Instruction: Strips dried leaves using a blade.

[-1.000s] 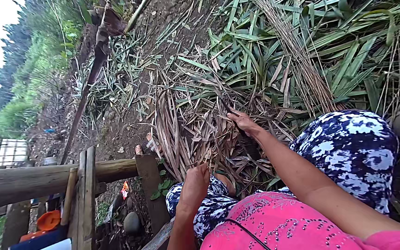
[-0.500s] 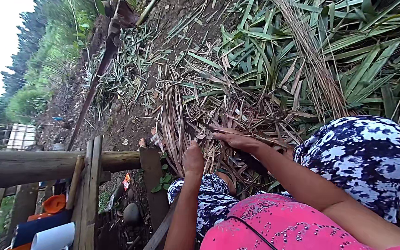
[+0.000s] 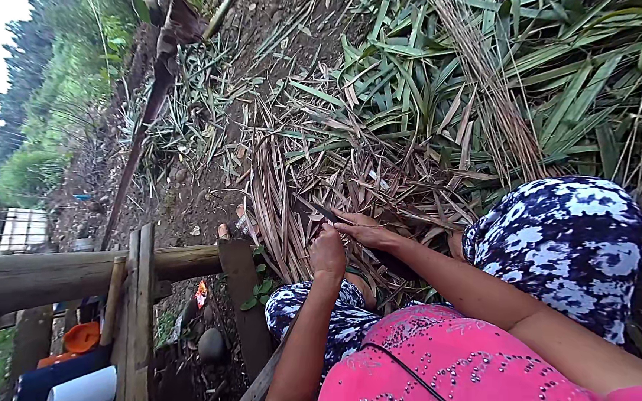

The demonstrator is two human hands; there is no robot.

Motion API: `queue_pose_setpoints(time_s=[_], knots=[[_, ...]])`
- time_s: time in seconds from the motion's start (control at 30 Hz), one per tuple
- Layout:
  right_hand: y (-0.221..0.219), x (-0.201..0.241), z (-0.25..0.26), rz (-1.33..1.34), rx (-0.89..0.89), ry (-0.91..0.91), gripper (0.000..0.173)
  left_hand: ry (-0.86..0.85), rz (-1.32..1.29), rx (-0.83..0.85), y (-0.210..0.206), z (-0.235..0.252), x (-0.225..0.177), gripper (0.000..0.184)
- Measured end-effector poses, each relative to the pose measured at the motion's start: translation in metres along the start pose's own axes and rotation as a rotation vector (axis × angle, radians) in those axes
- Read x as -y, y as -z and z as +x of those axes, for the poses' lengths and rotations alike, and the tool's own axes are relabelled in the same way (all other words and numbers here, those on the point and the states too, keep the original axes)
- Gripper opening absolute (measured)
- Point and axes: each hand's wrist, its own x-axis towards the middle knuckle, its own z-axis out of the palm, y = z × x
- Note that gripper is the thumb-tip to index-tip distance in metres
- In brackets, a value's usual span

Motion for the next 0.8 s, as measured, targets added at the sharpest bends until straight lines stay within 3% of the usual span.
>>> queue_pose_setpoints(time_s=[0.37, 0.8], knots=[[0.005, -0.003, -0.005, -0.061, 0.082, 0.025, 0.053, 0.033, 0.003, 0.021, 0.004, 0.007, 0.009, 0.030], [0.001, -0.014, 0.001, -0.126, 0.026, -0.014, 0.055, 0.025, 0.035, 0.051, 0.001, 0.000, 0.010, 0.031]])
